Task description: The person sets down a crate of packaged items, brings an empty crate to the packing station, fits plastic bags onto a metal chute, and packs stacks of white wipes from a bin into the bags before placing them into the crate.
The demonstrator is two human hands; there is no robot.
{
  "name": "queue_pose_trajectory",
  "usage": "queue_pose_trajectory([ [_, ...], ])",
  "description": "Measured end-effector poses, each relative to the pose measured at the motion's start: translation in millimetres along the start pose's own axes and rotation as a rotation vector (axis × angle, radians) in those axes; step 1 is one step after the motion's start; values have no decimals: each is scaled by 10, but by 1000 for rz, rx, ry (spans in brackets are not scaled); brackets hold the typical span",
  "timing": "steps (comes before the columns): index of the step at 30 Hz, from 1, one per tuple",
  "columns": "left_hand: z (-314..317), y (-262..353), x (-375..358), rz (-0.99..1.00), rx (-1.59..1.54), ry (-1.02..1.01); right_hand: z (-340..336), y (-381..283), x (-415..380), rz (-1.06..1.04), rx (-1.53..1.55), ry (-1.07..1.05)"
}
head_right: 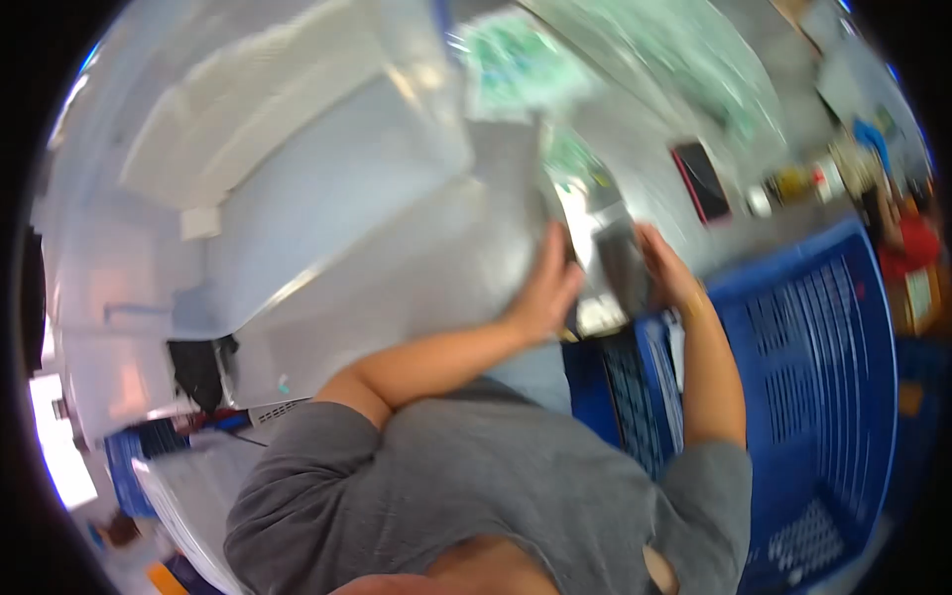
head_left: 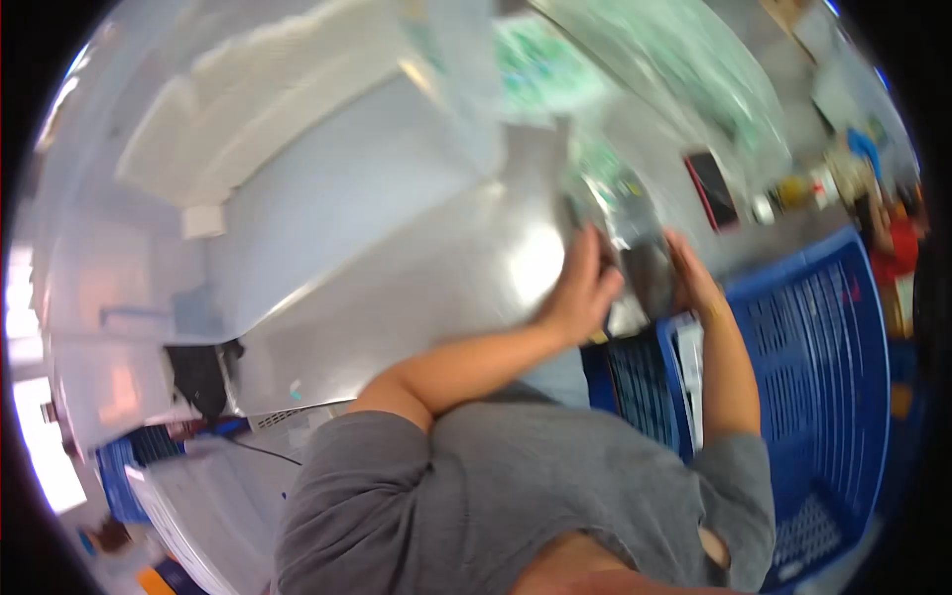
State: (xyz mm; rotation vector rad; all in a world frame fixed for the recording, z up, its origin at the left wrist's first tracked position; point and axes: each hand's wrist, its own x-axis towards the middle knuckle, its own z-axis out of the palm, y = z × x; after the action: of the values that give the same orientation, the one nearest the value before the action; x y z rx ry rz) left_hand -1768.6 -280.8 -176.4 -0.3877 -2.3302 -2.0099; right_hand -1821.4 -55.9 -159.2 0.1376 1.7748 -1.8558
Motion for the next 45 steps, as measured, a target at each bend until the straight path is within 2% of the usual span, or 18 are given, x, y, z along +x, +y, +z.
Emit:
queue_pose_trajectory([
  [1, -52, -31, -98, -40, 22, -32, -26, -188, -77, 74, -140, -43],
  [2, -103, -66, -191, -78, 46, -64, -108, -328, -177, -277, -595, 16],
  [4, -484, 33, -69, -100, 14, -70, 493, -1117, -505, -569, 8, 190],
  [6, -1347, 463, 64, -402, 9, -747, 1081, -1620, -522, -892, 132, -540],
  [8, -1995, 465, 116, -273, 127, -308, 1947, -1907, -67, -778, -258, -414],
  [10, -2729, 434, 291, -186, -23, 144, 2849, -2193, 694, -729, -239, -474],
  [14, -4128, 810, 453, -117, -6, 682, 4129, -2704, 2493, -726, -693, 178],
  [15, -4402, 862, 438, -98, 32, 742, 4315, -2769, 2880, -701, -823, 305],
  [17, -4920, 865, 458, -71, 75, 803, 4571, -2881, 3317, -646, -899, 301],
  [19, -5343, 789, 529, 35, 464, 1010, 4758, -2943, 3610, -499, -1054, 291],
  [20, -5510, 755, 565, 27, 459, 1010, 4845, -2994, 3734, -492, -1060, 289],
  [22, -5768, 812, 653, 135, 701, 1106, 5075, -3133, 3761, -618, -691, 170],
  [25, -6044, 836, 813, 123, 872, 1100, 5408, -3385, 3559, -537, -283, -227],
  [30, -6192, 1319, 1061, -56, 957, 921, 5906, -3492, 3403, -579, -293, -450],
  [33, -6284, 1427, 1215, -143, 1079, 830, 5957, -3525, 3470, -617, -464, -466],
  [37, -6399, 1482, 1402, -53, 842, 763, 5820, -3519, 3641, -655, -747, -375],
  [41, -6685, 1496, 1651, -644, 870, 562, 5689, -3333, 3932, -648, -1042, -217],
  [45, -6700, 1488, 1793, -764, 943, 335, 5666, -3111, 4112, -628, -1199, -145],
])
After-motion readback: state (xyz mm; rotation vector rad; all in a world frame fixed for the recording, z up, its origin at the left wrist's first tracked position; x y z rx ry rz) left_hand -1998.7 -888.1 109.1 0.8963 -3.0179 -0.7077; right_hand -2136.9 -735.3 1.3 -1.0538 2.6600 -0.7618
